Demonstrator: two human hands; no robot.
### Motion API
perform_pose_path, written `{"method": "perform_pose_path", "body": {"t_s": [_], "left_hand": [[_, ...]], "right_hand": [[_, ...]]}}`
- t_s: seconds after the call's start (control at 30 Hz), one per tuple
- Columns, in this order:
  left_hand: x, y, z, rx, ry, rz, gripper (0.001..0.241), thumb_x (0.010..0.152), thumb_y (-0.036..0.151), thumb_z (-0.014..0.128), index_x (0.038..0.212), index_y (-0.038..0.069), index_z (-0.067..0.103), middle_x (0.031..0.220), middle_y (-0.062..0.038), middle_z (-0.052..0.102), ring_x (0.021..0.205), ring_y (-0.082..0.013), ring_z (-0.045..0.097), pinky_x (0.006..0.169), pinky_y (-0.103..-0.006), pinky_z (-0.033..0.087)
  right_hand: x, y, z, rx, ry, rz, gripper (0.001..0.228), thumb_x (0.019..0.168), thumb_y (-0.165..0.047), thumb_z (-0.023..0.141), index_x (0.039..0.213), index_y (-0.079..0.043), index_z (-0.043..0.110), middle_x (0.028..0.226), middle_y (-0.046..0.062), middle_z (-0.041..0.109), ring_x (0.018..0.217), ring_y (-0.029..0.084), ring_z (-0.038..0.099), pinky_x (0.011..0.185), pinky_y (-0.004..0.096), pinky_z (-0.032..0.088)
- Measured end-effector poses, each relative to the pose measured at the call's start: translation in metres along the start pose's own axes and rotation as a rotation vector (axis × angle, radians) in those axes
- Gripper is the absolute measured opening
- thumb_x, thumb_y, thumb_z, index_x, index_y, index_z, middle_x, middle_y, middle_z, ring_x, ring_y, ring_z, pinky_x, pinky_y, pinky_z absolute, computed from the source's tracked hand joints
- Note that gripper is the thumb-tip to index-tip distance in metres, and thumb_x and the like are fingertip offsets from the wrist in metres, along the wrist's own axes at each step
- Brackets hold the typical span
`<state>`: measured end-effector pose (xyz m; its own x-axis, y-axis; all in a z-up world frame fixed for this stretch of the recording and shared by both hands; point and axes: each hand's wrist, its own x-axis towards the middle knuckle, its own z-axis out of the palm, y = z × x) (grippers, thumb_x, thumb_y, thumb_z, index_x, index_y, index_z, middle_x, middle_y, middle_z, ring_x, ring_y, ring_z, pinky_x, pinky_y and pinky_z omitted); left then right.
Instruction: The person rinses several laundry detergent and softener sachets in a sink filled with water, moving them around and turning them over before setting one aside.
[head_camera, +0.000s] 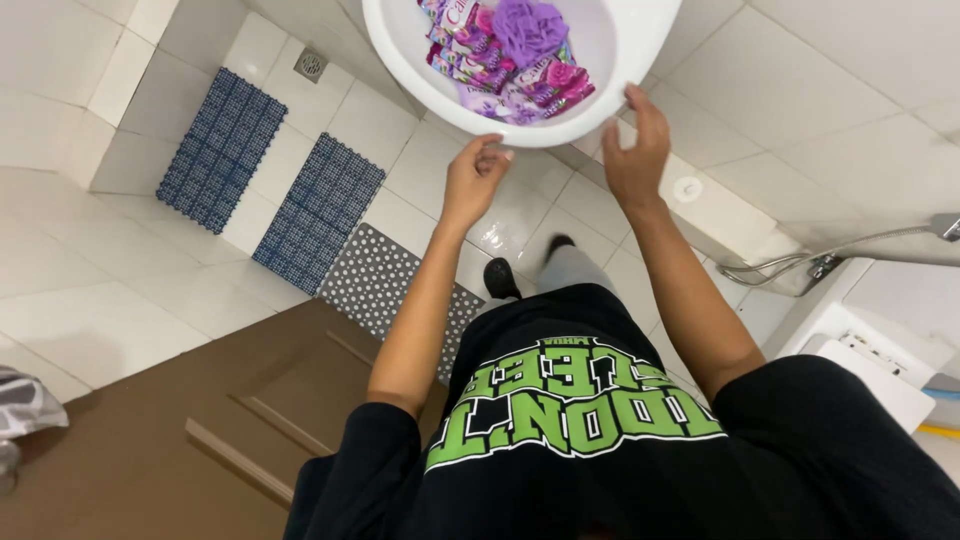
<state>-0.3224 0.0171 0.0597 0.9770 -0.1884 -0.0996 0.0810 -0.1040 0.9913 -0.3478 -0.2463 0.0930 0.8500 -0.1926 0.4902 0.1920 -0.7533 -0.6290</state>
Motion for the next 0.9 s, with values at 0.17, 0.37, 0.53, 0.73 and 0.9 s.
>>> {"method": "perform_pose_path", "body": {"t_s": [0.17, 0.37, 0.53, 0.73, 0.9], "left_hand": [[0.064, 0.041, -0.02, 0.071, 0.083, -0.051, 0.031, 0.093, 0.017, 0.074, 0.121, 0.004, 0.068, 0.093, -0.006, 0.075, 0.074, -0.0092, 0.065, 0.068, -0.025, 0.052], [0.17, 0.027, -0.032, 0.44, 0.272, 0.004, 0.043, 0.087, 0.019, 0.078, 0.123, 0.001, 0.065, 0.108, -0.016, 0.071, 0.089, -0.0251, 0.067, 0.081, -0.0364, 0.054], [0.257, -0.004, -0.037, 0.776, 0.35, 0.034, 0.078, 0.075, 0.018, 0.084, 0.136, -0.013, 0.046, 0.131, -0.028, 0.054, 0.113, -0.042, 0.054, 0.091, -0.0457, 0.05], [0.276, -0.035, -0.051, 0.966, 0.202, -0.222, 0.027, 0.089, 0.008, 0.071, 0.115, 0.001, 0.066, 0.125, -0.019, 0.061, 0.12, -0.0386, 0.058, 0.1, -0.0468, 0.05], [0.254, 0.036, -0.117, 0.746, 0.22, 0.238, 0.025, 0.082, 0.0, 0.074, 0.106, -0.002, 0.067, 0.106, -0.02, 0.064, 0.099, -0.0373, 0.063, 0.086, -0.0461, 0.051]], "right_hand": [[0.087, -0.016, 0.052, 0.085, -0.185, 0.128, 0.048, 0.098, -0.011, 0.073, 0.143, -0.003, 0.057, 0.124, 0.015, 0.071, 0.112, 0.028, 0.068, 0.1, 0.041, 0.054], [0.138, 0.029, 0.142, -0.1, -0.54, 0.117, 0.064, 0.085, -0.027, 0.084, 0.14, -0.005, 0.059, 0.129, 0.021, 0.065, 0.109, 0.038, 0.065, 0.093, 0.049, 0.052], [0.161, 0.026, 0.187, -0.233, -0.681, 0.145, 0.088, 0.069, -0.03, 0.089, 0.145, -0.005, 0.053, 0.128, 0.029, 0.058, 0.106, 0.048, 0.062, 0.088, 0.053, 0.05], [0.157, 0.075, 0.231, -0.078, -0.415, 0.102, 0.044, 0.081, -0.014, 0.08, 0.123, -0.002, 0.071, 0.116, 0.024, 0.071, 0.108, 0.039, 0.068, 0.097, 0.045, 0.054], [0.185, 0.027, 0.2, 0.507, -0.497, 0.539, 0.041, 0.086, -0.006, 0.069, 0.126, 0.001, 0.067, 0.1, 0.014, 0.074, 0.079, 0.02, 0.071, 0.071, 0.035, 0.059]]}}
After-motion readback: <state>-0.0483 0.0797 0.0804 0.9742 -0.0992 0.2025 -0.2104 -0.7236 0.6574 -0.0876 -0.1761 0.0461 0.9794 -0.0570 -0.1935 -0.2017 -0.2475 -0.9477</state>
